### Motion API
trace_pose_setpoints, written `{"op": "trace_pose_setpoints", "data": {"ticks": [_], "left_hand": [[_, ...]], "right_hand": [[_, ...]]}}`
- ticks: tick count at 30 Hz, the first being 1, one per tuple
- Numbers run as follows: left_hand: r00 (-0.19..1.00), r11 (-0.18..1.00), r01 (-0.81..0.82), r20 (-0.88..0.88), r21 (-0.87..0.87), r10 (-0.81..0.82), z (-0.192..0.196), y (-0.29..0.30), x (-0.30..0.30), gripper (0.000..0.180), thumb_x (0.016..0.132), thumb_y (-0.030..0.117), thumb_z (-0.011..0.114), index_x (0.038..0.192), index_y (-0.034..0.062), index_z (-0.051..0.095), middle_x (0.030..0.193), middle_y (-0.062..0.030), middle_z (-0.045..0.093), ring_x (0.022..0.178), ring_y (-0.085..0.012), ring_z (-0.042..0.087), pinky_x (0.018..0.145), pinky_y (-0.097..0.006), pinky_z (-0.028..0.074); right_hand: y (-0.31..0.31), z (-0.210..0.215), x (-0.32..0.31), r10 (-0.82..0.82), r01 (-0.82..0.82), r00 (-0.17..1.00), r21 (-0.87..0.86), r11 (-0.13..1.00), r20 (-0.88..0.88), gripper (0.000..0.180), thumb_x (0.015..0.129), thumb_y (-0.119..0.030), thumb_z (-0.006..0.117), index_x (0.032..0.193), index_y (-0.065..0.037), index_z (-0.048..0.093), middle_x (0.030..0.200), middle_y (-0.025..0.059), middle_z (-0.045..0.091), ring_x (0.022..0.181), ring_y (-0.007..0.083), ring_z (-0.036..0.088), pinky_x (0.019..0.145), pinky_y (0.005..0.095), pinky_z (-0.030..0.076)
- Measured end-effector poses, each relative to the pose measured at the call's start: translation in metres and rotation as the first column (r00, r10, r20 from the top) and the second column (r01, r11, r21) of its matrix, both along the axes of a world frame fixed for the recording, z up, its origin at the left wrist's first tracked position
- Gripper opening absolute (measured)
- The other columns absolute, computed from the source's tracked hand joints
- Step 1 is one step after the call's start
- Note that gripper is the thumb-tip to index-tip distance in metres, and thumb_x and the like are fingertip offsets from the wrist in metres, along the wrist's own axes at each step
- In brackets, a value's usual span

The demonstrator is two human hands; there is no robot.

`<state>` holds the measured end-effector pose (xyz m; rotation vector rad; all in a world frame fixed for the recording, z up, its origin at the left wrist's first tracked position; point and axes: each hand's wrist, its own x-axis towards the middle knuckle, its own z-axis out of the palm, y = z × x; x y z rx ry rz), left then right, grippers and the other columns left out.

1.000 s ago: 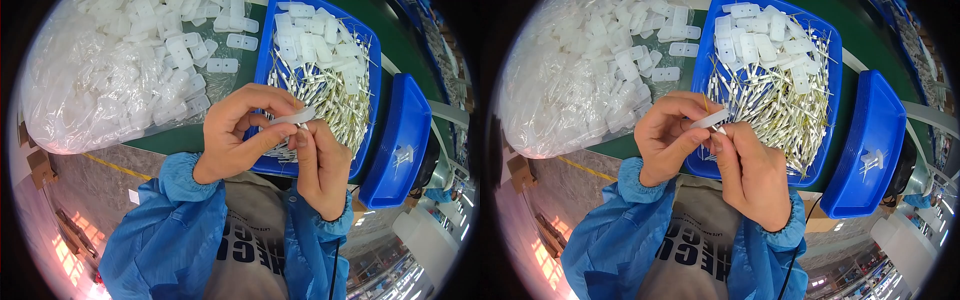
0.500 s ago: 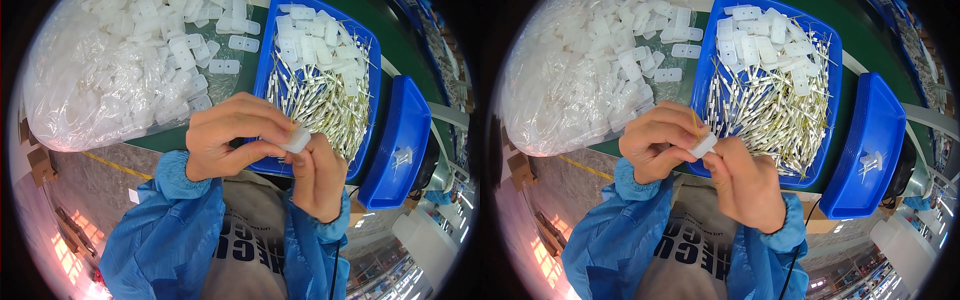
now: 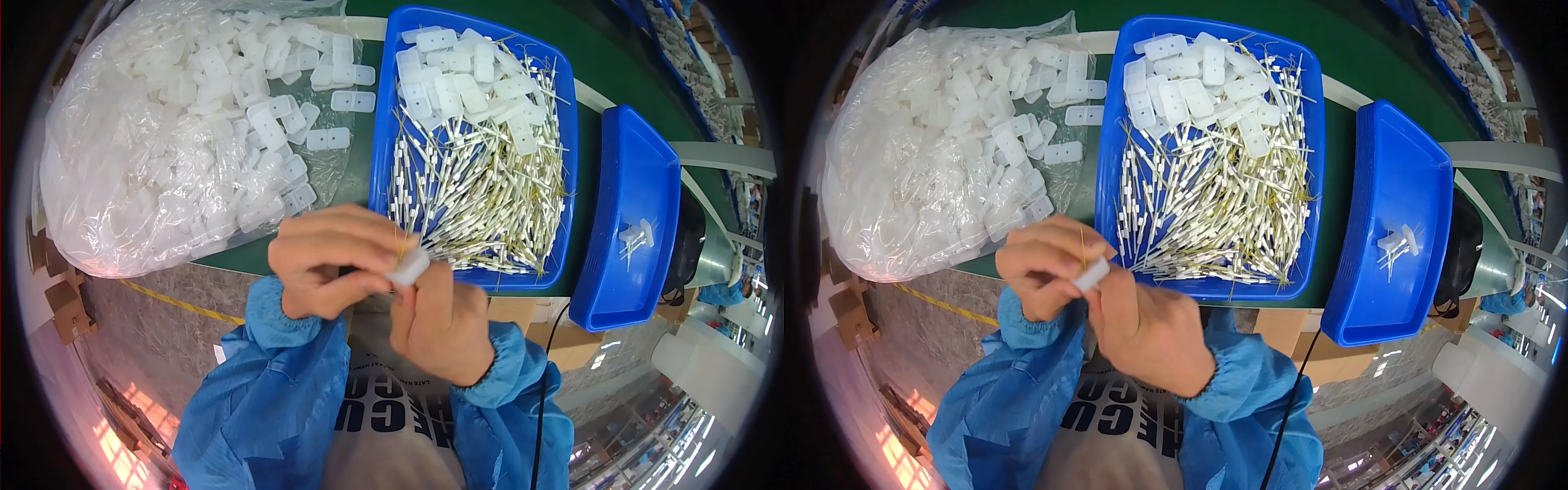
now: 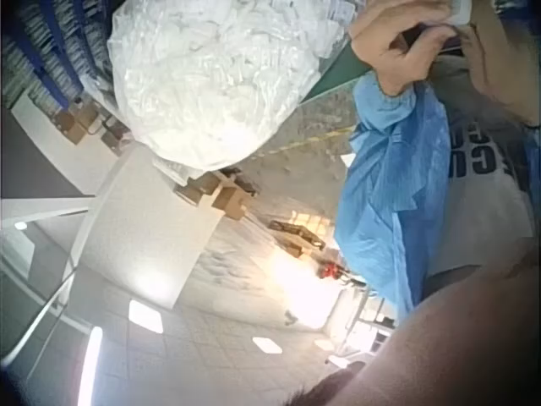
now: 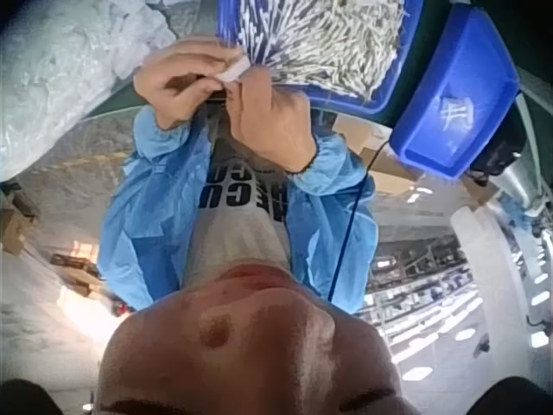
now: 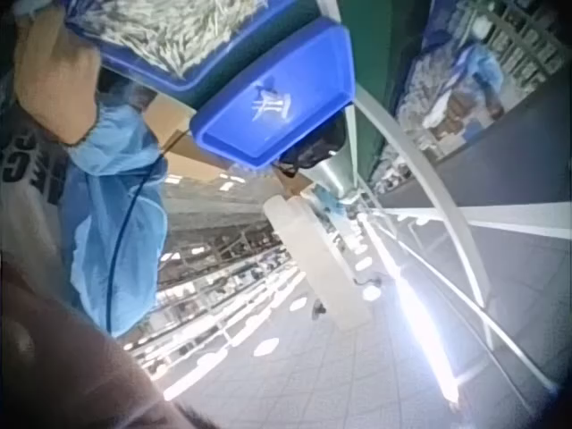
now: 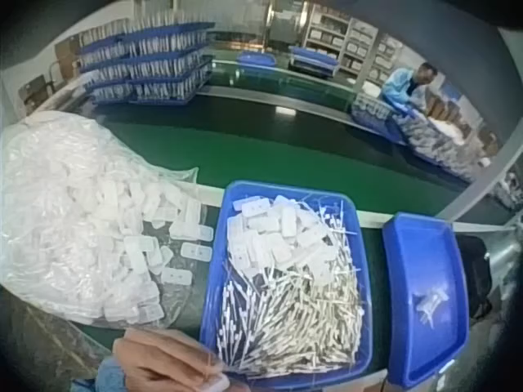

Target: The person inserts metal pins into small white plastic component housings by hand at a manufacturing workbench.

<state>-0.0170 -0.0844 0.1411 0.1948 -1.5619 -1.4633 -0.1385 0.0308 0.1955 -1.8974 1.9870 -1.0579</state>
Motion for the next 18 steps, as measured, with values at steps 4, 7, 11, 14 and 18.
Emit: {"op": "trace_pose_setpoints", "data": {"ticks": [4,7,11,14,18], "left_hand": [[0.999,0.979,-0.045,-0.014,-0.199,0.043,0.003,-0.001,0.011,0.023,0.072,0.01,0.084,0.087,-0.0019,0.073,0.095,-0.0198,0.072,0.09,-0.0357,0.07,0.072,-0.039,0.057],[0.979,0.93,-0.178,0.04,-0.322,0.202,0.004,-0.002,0.019,0.02,0.079,0.008,0.079,0.095,0.0,0.07,0.098,-0.0191,0.07,0.088,-0.033,0.066,0.074,-0.039,0.055],[0.971,0.971,-0.238,-0.009,-0.009,0.238,-0.011,0.003,0.02,0.034,0.085,-0.002,0.07,0.117,0.0017,0.059,0.102,-0.0212,0.069,0.093,-0.0331,0.067,0.076,-0.039,0.056],[0.986,0.981,-0.132,-0.087,0.143,0.145,-0.009,0.003,0.009,0.048,0.089,-0.017,0.048,0.133,-0.0017,0.04,0.115,-0.0185,0.049,0.102,-0.0366,0.067,0.082,-0.038,0.061],[0.987,0.979,-0.129,0.117,0.156,0.112,-0.002,0.005,0.005,0.036,0.087,-0.019,0.045,0.12,-0.0069,0.053,0.114,-0.0148,0.042,0.108,-0.0366,0.065,0.086,-0.035,0.062]], "right_hand": [[0.009,0.011,-0.002,0.076,-0.139,0.935,0.162,0.977,0.346,0.018,0.093,-0.01,0.06,0.098,0.002,0.048,0.058,0.0092,0.055,0.047,0.0265,0.059,0.041,0.037,0.044],[0.0,0.022,-0.027,0.199,-0.336,0.835,0.19,0.922,0.512,0.017,0.092,-0.009,0.061,0.1,0.004,0.053,0.071,0.014,0.062,0.055,0.0272,0.064,0.047,0.0366,0.049],[-0.028,0.016,-0.051,-0.084,0.065,0.989,0.158,0.985,0.118,0.01,0.09,-0.004,0.063,0.099,-0.002,0.066,0.088,0.015,0.068,0.071,0.0313,0.067,0.06,0.0376,0.053],[-0.048,-0.002,-0.07,-0.152,0.158,0.987,0.174,0.972,-0.049,0.01,0.091,-0.01,0.065,0.095,-0.001,0.067,0.083,0.0141,0.065,0.068,0.0342,0.064,0.059,0.0409,0.051],[-0.064,-0.007,-0.058,-0.156,0.169,0.985,0.295,0.94,-0.068,0.013,0.088,-0.011,0.067,0.096,-0.001,0.066,0.087,0.0134,0.061,0.073,0.0338,0.062,0.063,0.041,0.05]]}}
